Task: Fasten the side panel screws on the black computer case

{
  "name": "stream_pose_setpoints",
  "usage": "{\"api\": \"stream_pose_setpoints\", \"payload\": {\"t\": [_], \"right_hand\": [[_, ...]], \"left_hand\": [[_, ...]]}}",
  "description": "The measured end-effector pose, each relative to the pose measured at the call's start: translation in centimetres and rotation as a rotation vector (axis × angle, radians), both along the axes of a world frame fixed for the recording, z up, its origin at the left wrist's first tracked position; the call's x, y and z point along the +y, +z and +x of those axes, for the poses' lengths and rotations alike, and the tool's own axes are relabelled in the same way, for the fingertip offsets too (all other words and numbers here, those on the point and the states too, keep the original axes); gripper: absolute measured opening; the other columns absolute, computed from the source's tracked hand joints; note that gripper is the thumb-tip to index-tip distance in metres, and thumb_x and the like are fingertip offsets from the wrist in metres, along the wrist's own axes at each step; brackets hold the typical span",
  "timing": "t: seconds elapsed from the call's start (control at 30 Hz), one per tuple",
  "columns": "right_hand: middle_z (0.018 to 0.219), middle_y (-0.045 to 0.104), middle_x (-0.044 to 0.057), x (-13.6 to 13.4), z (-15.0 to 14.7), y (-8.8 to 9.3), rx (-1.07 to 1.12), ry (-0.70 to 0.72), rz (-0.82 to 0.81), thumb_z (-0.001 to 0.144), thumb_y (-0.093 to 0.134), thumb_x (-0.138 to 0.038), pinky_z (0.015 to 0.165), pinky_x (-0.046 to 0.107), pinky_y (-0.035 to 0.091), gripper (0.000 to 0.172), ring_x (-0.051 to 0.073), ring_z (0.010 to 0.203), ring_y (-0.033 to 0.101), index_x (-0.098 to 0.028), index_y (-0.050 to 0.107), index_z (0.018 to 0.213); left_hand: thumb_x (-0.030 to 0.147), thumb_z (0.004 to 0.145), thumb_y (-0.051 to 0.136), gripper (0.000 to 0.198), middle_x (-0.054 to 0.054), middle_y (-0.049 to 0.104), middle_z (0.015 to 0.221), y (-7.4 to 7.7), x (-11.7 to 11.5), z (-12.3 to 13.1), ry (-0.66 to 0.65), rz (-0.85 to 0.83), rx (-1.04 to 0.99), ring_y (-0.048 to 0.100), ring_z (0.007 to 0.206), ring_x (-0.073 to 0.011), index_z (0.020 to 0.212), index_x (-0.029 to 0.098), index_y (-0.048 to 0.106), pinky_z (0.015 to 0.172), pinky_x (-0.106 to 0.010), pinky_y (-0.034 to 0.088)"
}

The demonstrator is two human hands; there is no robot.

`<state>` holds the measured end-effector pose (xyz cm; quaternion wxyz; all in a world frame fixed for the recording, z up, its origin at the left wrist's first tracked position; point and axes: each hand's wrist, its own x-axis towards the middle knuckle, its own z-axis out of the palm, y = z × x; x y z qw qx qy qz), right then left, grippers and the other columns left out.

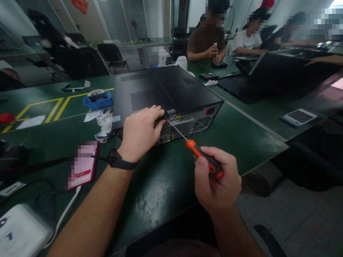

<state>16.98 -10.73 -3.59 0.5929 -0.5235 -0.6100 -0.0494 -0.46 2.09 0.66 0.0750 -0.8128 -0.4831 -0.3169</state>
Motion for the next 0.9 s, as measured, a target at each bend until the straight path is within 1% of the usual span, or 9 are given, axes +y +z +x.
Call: {"api": "stream_pose_setpoints", "payload": {"t": [0.1, 0.2, 0.3, 0.37, 0.43, 0.6, 0.7, 0.8, 0.9], "right_hand": [[0.094, 0.076, 0.002, -0.13, 0.12, -0.52, 0.048, -0.037, -0.048, 0.095, 0.066, -0.025, 0.063, 0.027, 0.060, 0.022, 0.014, 0.072, 0.074, -0.022, 0.065, 0.117], [0.093, 0.076, 0.002, -0.28, 0.18, -0.60, 0.067, -0.011, -0.069, 0.095, 0.066, -0.028, 0.062, 0.027, 0.059, 0.024, 0.013, 0.070, 0.074, -0.021, 0.064, 0.119], [0.099, 0.074, 0.004, -0.32, 0.14, -0.19, 0.035, 0.032, -0.048, 0.092, 0.067, -0.025, 0.067, 0.027, 0.061, 0.028, 0.014, 0.078, 0.075, -0.019, 0.063, 0.120], [0.101, 0.073, 0.004, -0.25, 0.10, 0.14, -0.007, 0.039, -0.021, 0.091, 0.065, -0.021, 0.073, 0.028, 0.062, 0.028, 0.014, 0.083, 0.074, -0.018, 0.062, 0.118], [0.099, 0.072, 0.003, -0.15, 0.08, 0.27, -0.032, 0.029, -0.001, 0.091, 0.063, -0.019, 0.075, 0.026, 0.062, 0.025, 0.013, 0.083, 0.073, -0.018, 0.062, 0.116], [0.095, 0.076, 0.001, -0.07, 0.10, -0.43, 0.003, -0.057, -0.025, 0.094, 0.065, -0.023, 0.069, 0.026, 0.061, 0.022, 0.013, 0.075, 0.074, -0.021, 0.064, 0.116], [0.093, 0.076, 0.001, -0.21, 0.14, -0.70, 0.043, -0.030, -0.060, 0.095, 0.065, -0.027, 0.064, 0.026, 0.060, 0.024, 0.013, 0.071, 0.074, -0.022, 0.064, 0.119], [0.096, 0.075, 0.002, -0.35, 0.06, -0.38, 0.032, -0.009, -0.058, 0.092, 0.066, -0.025, 0.068, 0.027, 0.061, 0.029, 0.013, 0.074, 0.074, -0.020, 0.063, 0.120], [0.097, 0.075, 0.002, -0.33, 0.01, 0.07, -0.019, -0.008, -0.036, 0.090, 0.064, -0.020, 0.074, 0.029, 0.063, 0.026, 0.015, 0.080, 0.075, -0.020, 0.064, 0.116]], "left_hand": [[0.021, 0.091, 0.068, 0.023, -0.006, 0.075, 0.132, 0.02, 0.01, 0.02, 0.002, -0.004, 0.000, 0.071, 0.124, -0.0271, 0.112, 0.021, 0.076, 0.110, -0.044, 0.054], [0.021, 0.091, 0.068, 0.023, -0.006, 0.075, 0.131, 0.07, 0.01, 0.00, -0.002, -0.007, -0.002, 0.070, 0.124, -0.0269, 0.113, 0.021, 0.076, 0.109, -0.044, 0.054], [0.021, 0.092, 0.068, 0.023, -0.007, 0.075, 0.131, 0.10, 0.01, -0.03, -0.001, -0.011, -0.001, 0.070, 0.124, -0.0268, 0.113, 0.020, 0.076, 0.109, -0.044, 0.054], [0.021, 0.092, 0.067, 0.023, -0.007, 0.075, 0.132, 0.05, 0.04, -0.06, -0.005, -0.009, 0.002, 0.070, 0.125, -0.0264, 0.113, 0.020, 0.076, 0.111, -0.044, 0.053], [0.021, 0.092, 0.068, 0.023, -0.007, 0.075, 0.132, -0.05, 0.11, -0.11, -0.012, 0.001, 0.005, 0.070, 0.125, -0.0262, 0.113, 0.021, 0.076, 0.112, -0.044, 0.053], [0.022, 0.092, 0.068, 0.023, -0.006, 0.075, 0.132, -0.25, 0.27, -0.21, -0.018, 0.021, 0.010, 0.070, 0.124, -0.0264, 0.114, 0.020, 0.076, 0.111, -0.043, 0.054], [0.021, 0.092, 0.067, 0.024, -0.006, 0.074, 0.132, -0.18, 0.22, -0.16, -0.010, 0.007, 0.010, 0.070, 0.125, -0.0260, 0.115, 0.022, 0.076, 0.112, -0.043, 0.053], [0.022, 0.092, 0.068, 0.024, -0.006, 0.074, 0.133, 0.00, 0.07, -0.09, 0.002, -0.014, 0.010, 0.070, 0.125, -0.0260, 0.114, 0.021, 0.076, 0.112, -0.043, 0.053], [0.022, 0.093, 0.066, 0.023, -0.006, 0.074, 0.134, 0.12, -0.05, -0.07, -0.002, -0.017, 0.010, 0.069, 0.126, -0.0258, 0.114, 0.021, 0.075, 0.112, -0.043, 0.052]]}}
